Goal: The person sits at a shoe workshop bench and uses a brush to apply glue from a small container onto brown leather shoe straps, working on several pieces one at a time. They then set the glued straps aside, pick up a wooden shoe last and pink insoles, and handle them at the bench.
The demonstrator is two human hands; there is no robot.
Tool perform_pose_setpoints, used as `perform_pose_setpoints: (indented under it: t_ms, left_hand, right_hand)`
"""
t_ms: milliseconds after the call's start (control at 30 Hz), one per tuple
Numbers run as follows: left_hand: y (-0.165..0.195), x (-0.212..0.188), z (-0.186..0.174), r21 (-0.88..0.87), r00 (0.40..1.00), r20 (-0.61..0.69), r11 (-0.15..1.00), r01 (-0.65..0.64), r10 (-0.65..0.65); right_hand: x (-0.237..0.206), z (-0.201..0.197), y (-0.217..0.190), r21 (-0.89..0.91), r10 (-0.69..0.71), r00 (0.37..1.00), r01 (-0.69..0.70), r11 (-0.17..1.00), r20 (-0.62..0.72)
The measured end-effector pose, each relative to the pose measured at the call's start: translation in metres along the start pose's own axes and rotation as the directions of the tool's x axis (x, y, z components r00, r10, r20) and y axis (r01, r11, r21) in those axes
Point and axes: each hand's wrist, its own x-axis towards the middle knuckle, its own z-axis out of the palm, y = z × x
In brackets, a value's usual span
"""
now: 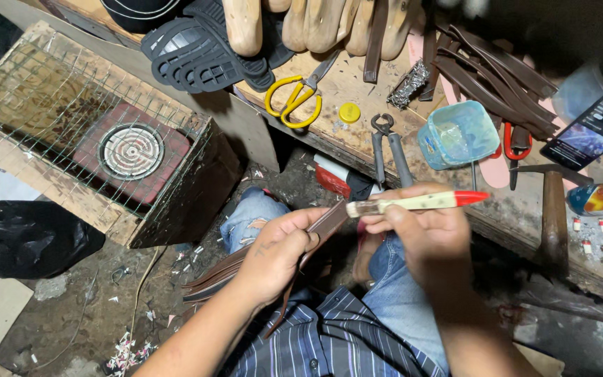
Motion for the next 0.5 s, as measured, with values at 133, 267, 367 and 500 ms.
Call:
perform_pose_setpoints:
  t_ms: [133,267,367,500]
  left_hand:
    - [-0.001,-0.004,-0.005,-0.044,1.0,-0.002,0.999,0.018,-0.018]
    - [-0.003,-0.007,-0.014,-0.189,0.999,-0.033,0.982,0.029,-0.036]
    - [-0.004,-0.008,-0.017,-0.288,1.0,0.01,0.957,0.025,-0.023]
    - [-0.003,-0.006,-0.016,-0.281,1.0,0.016,0.96,0.008,-0.004]
  right_hand:
    - [-0.001,0.012,0.005,-0.069,-0.074,0.997,0.075,0.995,0.015]
    - [-0.01,0.012,0.01,-0.089,-0.097,0.995,0.097,0.991,-0.006]
    - [-0.015,0.014,0.012,-0.118,-0.066,0.998,0.065,0.991,-0.001]
    - [-0.014,0.019,0.01,-0.105,-0.102,0.994,0.097,0.99,-0.049]
